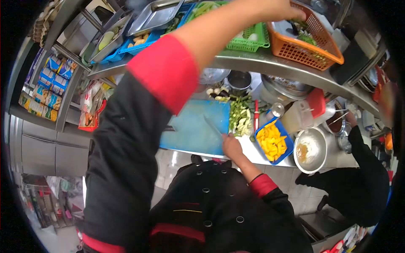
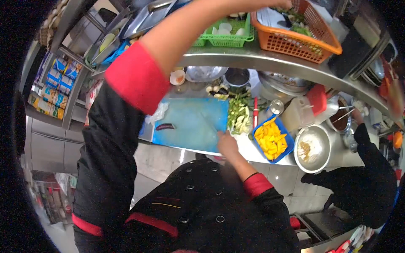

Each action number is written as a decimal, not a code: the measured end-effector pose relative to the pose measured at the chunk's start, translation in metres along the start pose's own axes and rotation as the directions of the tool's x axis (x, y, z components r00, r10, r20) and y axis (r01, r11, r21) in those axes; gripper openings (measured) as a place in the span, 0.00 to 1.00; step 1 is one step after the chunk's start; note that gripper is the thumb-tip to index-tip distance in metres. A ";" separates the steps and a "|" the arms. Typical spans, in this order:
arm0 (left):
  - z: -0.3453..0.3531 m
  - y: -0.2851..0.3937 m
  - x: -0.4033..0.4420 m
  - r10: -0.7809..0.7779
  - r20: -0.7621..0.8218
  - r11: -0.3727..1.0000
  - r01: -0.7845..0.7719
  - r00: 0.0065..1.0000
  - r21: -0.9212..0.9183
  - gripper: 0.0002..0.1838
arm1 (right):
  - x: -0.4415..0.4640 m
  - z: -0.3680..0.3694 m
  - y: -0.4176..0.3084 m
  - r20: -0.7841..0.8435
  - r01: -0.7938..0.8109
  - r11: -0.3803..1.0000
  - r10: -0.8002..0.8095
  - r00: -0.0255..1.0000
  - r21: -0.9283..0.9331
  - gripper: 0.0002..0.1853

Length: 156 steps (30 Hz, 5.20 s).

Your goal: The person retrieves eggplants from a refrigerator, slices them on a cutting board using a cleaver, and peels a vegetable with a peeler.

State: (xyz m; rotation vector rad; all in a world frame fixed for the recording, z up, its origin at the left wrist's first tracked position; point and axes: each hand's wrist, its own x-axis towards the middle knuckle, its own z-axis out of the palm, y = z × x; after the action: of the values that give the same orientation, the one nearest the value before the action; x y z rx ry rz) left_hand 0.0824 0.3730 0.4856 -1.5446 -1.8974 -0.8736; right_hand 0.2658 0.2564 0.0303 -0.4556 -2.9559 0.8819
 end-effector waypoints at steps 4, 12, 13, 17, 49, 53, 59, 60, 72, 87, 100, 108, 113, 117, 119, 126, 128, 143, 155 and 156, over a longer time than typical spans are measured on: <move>-0.091 -0.005 -0.060 -0.012 0.120 0.962 0.044 0.993 -0.268 0.31 | -0.017 -0.030 -0.023 -0.045 -0.012 0.997 0.016 0.999 0.071 0.18; -0.119 -0.098 -0.311 -0.482 0.562 0.792 0.609 0.672 -0.048 0.12 | -0.025 -0.037 -0.038 -0.127 0.030 0.976 -0.003 0.992 0.218 0.21; -0.117 -0.116 -0.347 -0.510 0.619 0.773 0.633 0.597 0.027 0.12 | -0.024 -0.037 -0.040 -0.080 -0.038 0.941 0.069 0.994 0.336 0.20; -0.104 -0.176 -0.487 -0.607 0.645 0.745 0.614 0.464 0.259 0.16 | -0.011 -0.033 -0.033 0.342 -0.426 0.678 0.264 0.902 0.599 0.19; -0.015 -0.210 -0.548 -0.282 0.847 0.769 0.634 0.451 -0.082 0.19 | -0.029 0.054 -0.118 0.426 -0.475 -0.014 0.467 0.775 0.880 0.40; -0.015 -0.210 -0.552 -0.286 0.835 0.765 0.636 0.470 -0.096 0.19 | -0.031 0.051 -0.122 0.429 -0.506 0.044 0.469 0.772 0.861 0.40; -0.018 -0.207 -0.559 -0.194 0.807 0.848 0.510 0.557 -0.148 0.21 | -0.023 0.062 -0.126 0.388 -0.511 0.138 0.495 0.778 0.849 0.40; -0.019 -0.208 -0.562 -0.194 0.807 0.848 0.509 0.558 -0.147 0.21 | -0.020 0.062 -0.127 0.387 -0.516 0.149 0.498 0.776 0.843 0.39; -0.039 -0.205 -0.582 -0.288 0.718 0.849 0.516 0.634 -0.115 0.21 | -0.011 0.078 -0.116 0.386 -0.510 0.213 0.436 0.813 0.834 0.39; -0.041 -0.210 -0.595 -0.366 0.679 0.796 0.592 0.636 -0.126 0.18 | 0.037 0.126 -0.167 0.223 -0.441 0.630 0.396 0.891 0.640 0.39; -0.056 -0.197 -0.633 -0.655 0.611 0.485 0.868 0.445 -0.112 0.18 | 0.016 0.083 -0.218 -0.057 -0.079 0.989 0.087 0.995 0.124 0.45; -0.070 -0.165 -0.603 -0.671 0.435 0.598 0.785 0.600 -0.161 0.19 | 0.006 0.088 -0.216 -0.112 0.030 0.992 -0.017 0.994 0.122 0.45; -0.076 -0.169 -0.614 -0.660 0.364 0.664 0.737 0.657 -0.127 0.20 | 0.007 0.090 -0.207 -0.062 -0.077 0.959 0.097 0.993 0.273 0.44; -0.078 -0.164 -0.613 -0.680 0.377 0.616 0.769 0.629 -0.173 0.19 | 0.005 0.086 -0.208 -0.057 -0.104 0.945 0.127 0.990 0.310 0.43; -0.077 -0.165 -0.613 -0.705 0.402 0.562 0.806 0.584 -0.185 0.20 | 0.005 0.079 -0.209 -0.042 -0.108 0.950 0.126 0.991 0.291 0.43; -0.069 -0.167 -0.621 -0.624 0.402 0.652 0.730 0.670 -0.204 0.22 | 0.011 0.089 -0.215 -0.020 -0.120 0.964 0.128 0.992 0.238 0.43; -0.070 -0.172 -0.618 -0.679 0.427 0.584 0.792 0.596 -0.177 0.20 | 0.019 0.093 -0.216 -0.019 -0.117 0.968 0.124 0.992 0.222 0.43; -0.018 -0.186 -0.573 -0.345 0.694 0.872 0.490 0.632 -0.013 0.21 | -0.018 0.031 -0.112 -0.222 -0.393 0.917 0.397 0.891 0.060 0.25; 0.007 -0.177 -0.575 -0.271 0.652 0.890 0.442 0.708 -0.110 0.18 | -0.011 -0.022 -0.169 0.062 -0.204 0.963 0.218 0.974 -0.177 0.26; 0.008 -0.178 -0.576 -0.271 0.635 0.889 0.441 0.724 -0.124 0.18 | -0.009 -0.023 -0.170 0.087 -0.192 0.963 0.212 0.973 -0.190 0.26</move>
State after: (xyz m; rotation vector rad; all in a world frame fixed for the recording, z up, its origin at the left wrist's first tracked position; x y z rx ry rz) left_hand 0.0234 -0.0089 0.0223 -1.7959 -2.7142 -0.8917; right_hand 0.2311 0.1304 0.1422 -0.7536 -3.1455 0.6727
